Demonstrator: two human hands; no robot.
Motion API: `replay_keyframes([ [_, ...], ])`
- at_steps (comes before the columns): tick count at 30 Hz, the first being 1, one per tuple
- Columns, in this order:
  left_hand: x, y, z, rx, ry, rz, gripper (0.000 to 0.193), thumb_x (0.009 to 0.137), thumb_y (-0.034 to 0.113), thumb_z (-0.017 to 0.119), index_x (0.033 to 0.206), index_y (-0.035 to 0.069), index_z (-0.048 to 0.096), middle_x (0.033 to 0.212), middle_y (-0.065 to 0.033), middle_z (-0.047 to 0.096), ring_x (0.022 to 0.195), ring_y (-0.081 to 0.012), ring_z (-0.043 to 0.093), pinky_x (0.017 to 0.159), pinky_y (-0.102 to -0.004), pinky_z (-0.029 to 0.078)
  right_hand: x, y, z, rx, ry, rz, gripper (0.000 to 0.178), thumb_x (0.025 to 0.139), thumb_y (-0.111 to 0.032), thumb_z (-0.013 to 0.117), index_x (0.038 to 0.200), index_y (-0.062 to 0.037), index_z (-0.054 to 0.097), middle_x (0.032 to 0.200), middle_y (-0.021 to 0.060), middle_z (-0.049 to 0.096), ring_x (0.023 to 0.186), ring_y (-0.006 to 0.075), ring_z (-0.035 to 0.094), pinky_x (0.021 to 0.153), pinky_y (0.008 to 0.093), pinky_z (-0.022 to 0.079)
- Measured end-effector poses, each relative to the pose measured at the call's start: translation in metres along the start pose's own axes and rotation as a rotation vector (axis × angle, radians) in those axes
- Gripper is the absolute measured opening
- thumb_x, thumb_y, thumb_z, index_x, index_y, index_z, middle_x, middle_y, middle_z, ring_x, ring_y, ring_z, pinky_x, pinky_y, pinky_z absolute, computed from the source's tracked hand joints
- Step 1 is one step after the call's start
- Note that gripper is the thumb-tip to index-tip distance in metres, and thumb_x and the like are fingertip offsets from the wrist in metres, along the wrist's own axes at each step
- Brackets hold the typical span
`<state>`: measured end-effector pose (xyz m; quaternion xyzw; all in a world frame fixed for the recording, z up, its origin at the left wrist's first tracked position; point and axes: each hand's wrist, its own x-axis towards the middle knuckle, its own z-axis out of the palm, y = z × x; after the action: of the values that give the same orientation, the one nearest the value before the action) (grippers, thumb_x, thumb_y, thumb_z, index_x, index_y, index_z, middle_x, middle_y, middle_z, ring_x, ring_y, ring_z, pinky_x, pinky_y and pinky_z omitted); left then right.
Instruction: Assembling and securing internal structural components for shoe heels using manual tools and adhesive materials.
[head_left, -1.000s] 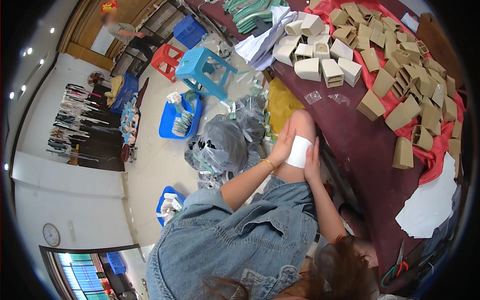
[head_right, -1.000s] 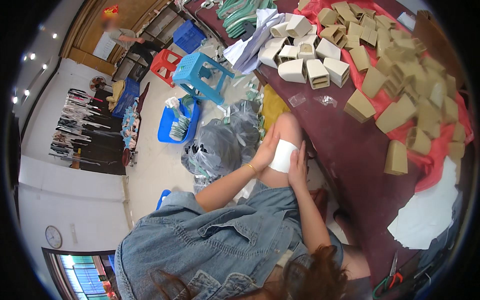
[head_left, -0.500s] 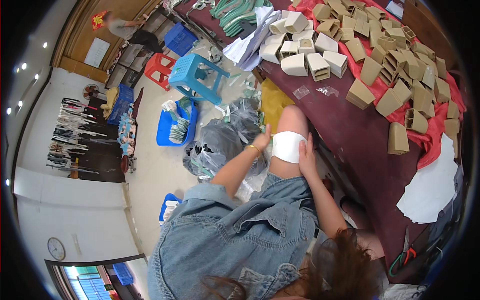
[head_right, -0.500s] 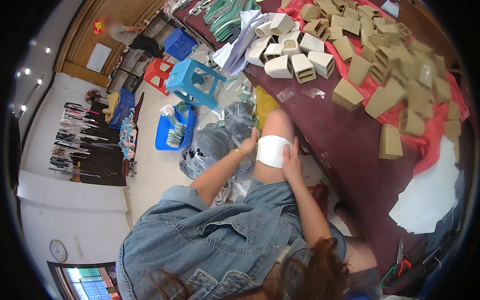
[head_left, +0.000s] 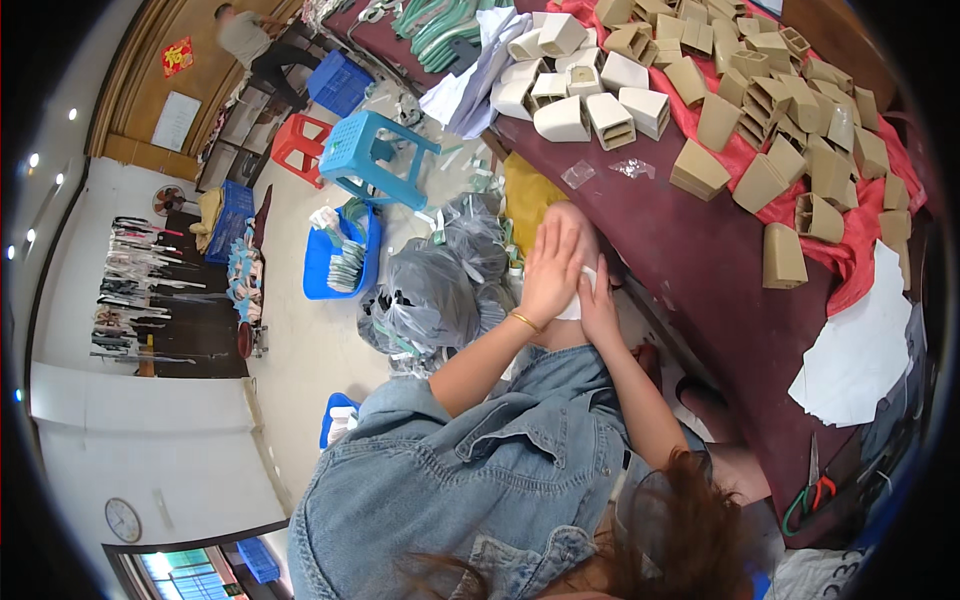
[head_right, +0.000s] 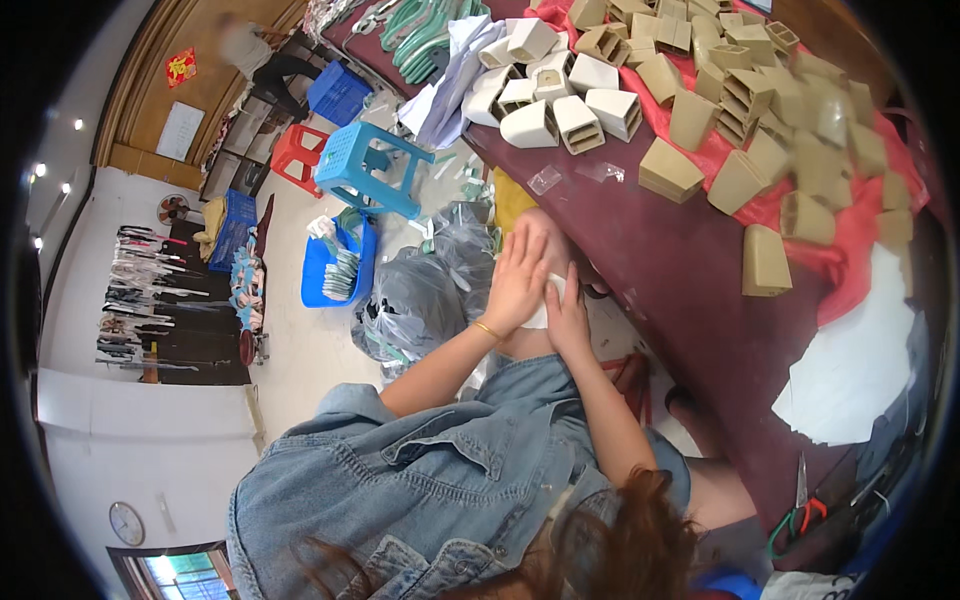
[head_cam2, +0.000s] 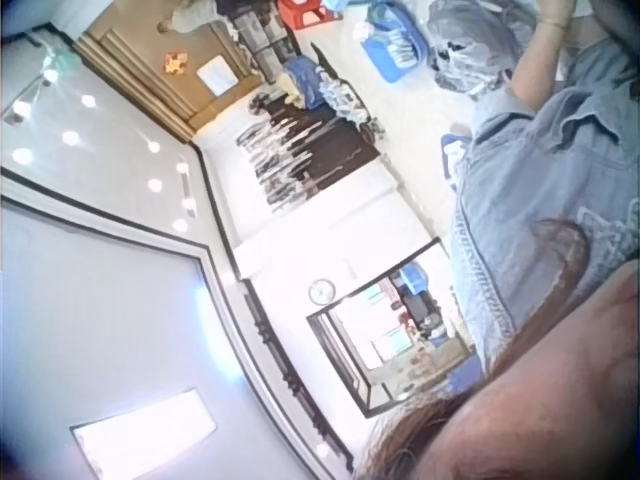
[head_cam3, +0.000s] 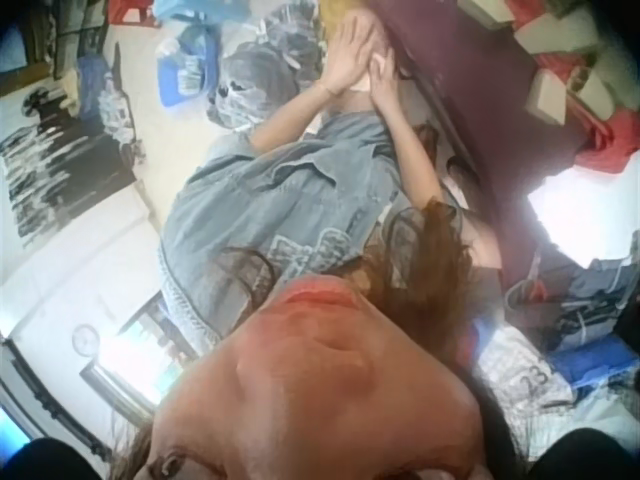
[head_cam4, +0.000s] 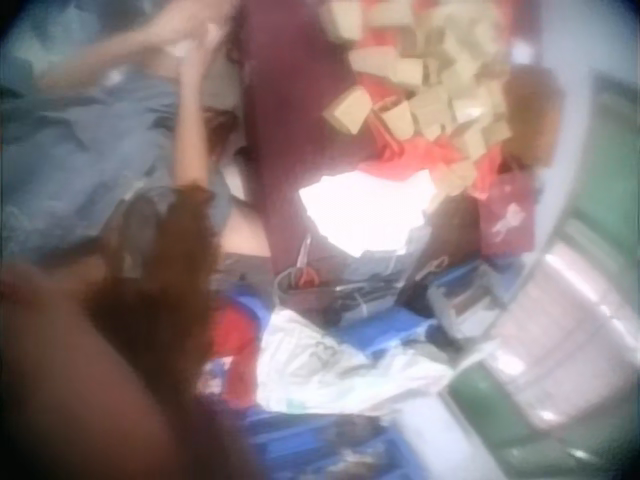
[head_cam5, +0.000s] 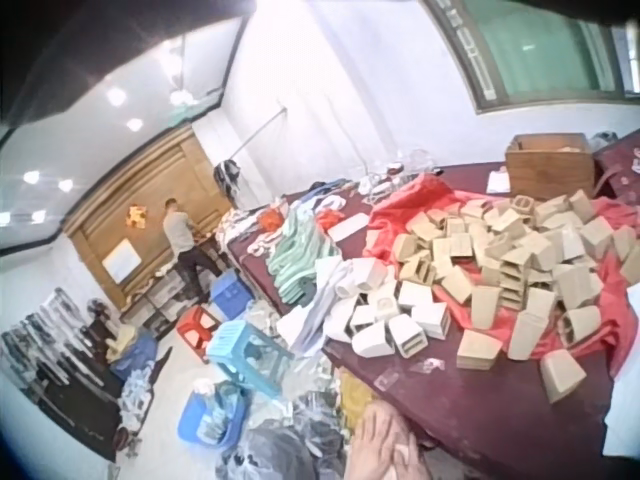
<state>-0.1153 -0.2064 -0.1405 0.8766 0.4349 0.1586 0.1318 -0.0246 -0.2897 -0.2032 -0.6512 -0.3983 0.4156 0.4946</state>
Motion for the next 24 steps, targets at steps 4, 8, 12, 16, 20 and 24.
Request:
replay_keyframes([
  [4,-0.026,-0.05,0.012,-0.612,-0.015,-0.254,0.053,0.098,0.033,0.035,0.14,0.001,0.032,0.145,-0.0265,0.026,0.135,-0.039,0.024,0.111,-0.0342,0.021,0.002,-0.009,-0.002,0.011,0.008,0.004,0.068,0.095,-0.044,0.036,0.143,0.0005,0.017,0.143,0.0288,0.026,0.131,0.0418,0.029,0.106,0.0409,0.027],
  [8,-0.052,-0.056,0.01,-1.186,-0.37,-0.815,0.057,0.096,0.039,0.035,0.136,-0.002,0.038,0.137,-0.0277,0.039,0.13,-0.0376,0.035,0.107,-0.0359,0.028,0.001,-0.01,-0.004,0.009,0.057,-0.039,0.067,0.095,-0.044,0.036,0.142,0.0005,0.021,0.142,0.0293,0.029,0.13,0.0419,0.032,0.106,0.0408,0.028],
  [12,-0.095,-0.145,0.016,-0.032,-0.588,-0.583,0.054,0.093,0.046,0.04,0.116,0.0,0.056,0.113,-0.0257,0.059,0.107,-0.0383,0.056,0.092,-0.042,0.043,0.007,-0.002,-0.006,0.025,-0.008,0.112,0.067,0.095,-0.045,0.036,0.142,0.0008,0.023,0.14,0.0297,0.032,0.129,0.0417,0.034,0.105,0.0409,0.029],
  [16,-0.023,-0.1,-0.04,-0.262,0.221,-0.427,0.046,0.098,0.032,0.038,0.125,-0.003,0.047,0.122,-0.0269,0.053,0.114,-0.0384,0.052,0.095,-0.0401,0.041,-0.002,-0.001,-0.005,-0.011,0.022,0.123,0.067,0.095,-0.046,0.034,0.141,0.0011,0.023,0.139,0.0297,0.034,0.128,0.0417,0.035,0.105,0.0409,0.03],
  [20,0.023,-0.017,-0.046,-0.022,0.267,-0.087,0.053,0.093,0.026,0.044,0.136,-0.002,0.034,0.139,-0.0264,0.035,0.13,-0.0407,0.033,0.107,-0.0474,0.025,0.002,-0.004,-0.002,-0.011,0.008,0.149,0.066,0.096,-0.046,0.033,0.142,0.0,0.023,0.139,0.0293,0.034,0.128,0.042,0.036,0.104,0.0408,0.031],
  [24,0.003,0.032,-0.012,0.189,-0.016,-0.081,0.058,0.092,0.037,0.044,0.14,0.007,0.034,0.149,-0.0208,0.019,0.137,-0.0401,0.016,0.105,-0.0597,0.02,0.003,0.007,-0.002,0.002,-0.012,0.131,0.066,0.095,-0.046,0.035,0.143,-0.0022,0.023,0.139,0.0277,0.034,0.128,0.0415,0.036,0.103,0.0407,0.033],
])
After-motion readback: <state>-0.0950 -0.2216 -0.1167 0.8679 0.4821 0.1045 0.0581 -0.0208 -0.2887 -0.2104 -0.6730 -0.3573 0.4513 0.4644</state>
